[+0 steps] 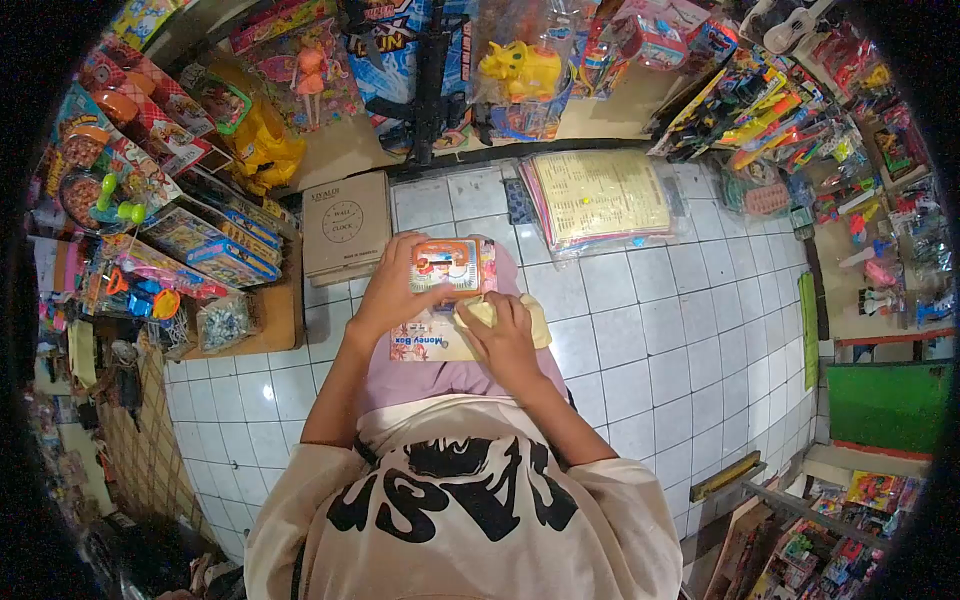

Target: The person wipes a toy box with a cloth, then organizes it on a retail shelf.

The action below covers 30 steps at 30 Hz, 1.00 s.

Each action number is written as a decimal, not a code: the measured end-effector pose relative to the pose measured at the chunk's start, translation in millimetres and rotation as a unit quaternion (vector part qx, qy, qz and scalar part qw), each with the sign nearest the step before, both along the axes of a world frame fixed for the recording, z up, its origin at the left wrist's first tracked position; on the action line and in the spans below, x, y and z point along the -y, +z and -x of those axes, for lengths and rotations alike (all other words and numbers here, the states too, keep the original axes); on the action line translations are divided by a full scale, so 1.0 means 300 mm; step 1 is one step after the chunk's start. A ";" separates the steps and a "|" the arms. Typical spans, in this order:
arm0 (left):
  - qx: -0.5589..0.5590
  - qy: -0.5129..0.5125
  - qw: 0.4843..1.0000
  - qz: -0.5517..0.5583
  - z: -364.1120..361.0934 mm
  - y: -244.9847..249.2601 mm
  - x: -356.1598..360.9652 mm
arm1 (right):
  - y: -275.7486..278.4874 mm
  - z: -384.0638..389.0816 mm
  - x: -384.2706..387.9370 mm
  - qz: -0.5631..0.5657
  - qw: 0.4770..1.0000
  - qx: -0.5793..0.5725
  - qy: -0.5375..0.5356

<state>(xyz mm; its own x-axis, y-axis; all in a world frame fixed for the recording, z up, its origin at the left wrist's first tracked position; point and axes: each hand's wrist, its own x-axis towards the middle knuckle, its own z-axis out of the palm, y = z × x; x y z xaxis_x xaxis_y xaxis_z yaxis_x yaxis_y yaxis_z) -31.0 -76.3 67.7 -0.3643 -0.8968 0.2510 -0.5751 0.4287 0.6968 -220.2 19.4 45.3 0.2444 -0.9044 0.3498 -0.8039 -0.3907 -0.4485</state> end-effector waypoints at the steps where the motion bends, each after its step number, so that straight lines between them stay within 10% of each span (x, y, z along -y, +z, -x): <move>1: -0.010 0.004 1.000 0.012 -0.003 -0.025 0.003 | -0.010 -0.013 -0.002 0.003 1.000 -0.005 -0.018; 30: -0.053 0.037 0.997 0.034 0.009 -0.078 0.011 | 0.060 0.049 -0.005 0.006 0.992 0.122 0.005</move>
<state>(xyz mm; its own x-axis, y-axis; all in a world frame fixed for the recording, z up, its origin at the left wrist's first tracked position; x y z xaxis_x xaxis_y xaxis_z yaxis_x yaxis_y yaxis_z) -33.7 -79.6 44.3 -0.2657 -0.8999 0.3457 -0.5315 0.4359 0.7263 -235.0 21.0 63.4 0.1606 -0.8973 0.4112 -0.6674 -0.4056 -0.6245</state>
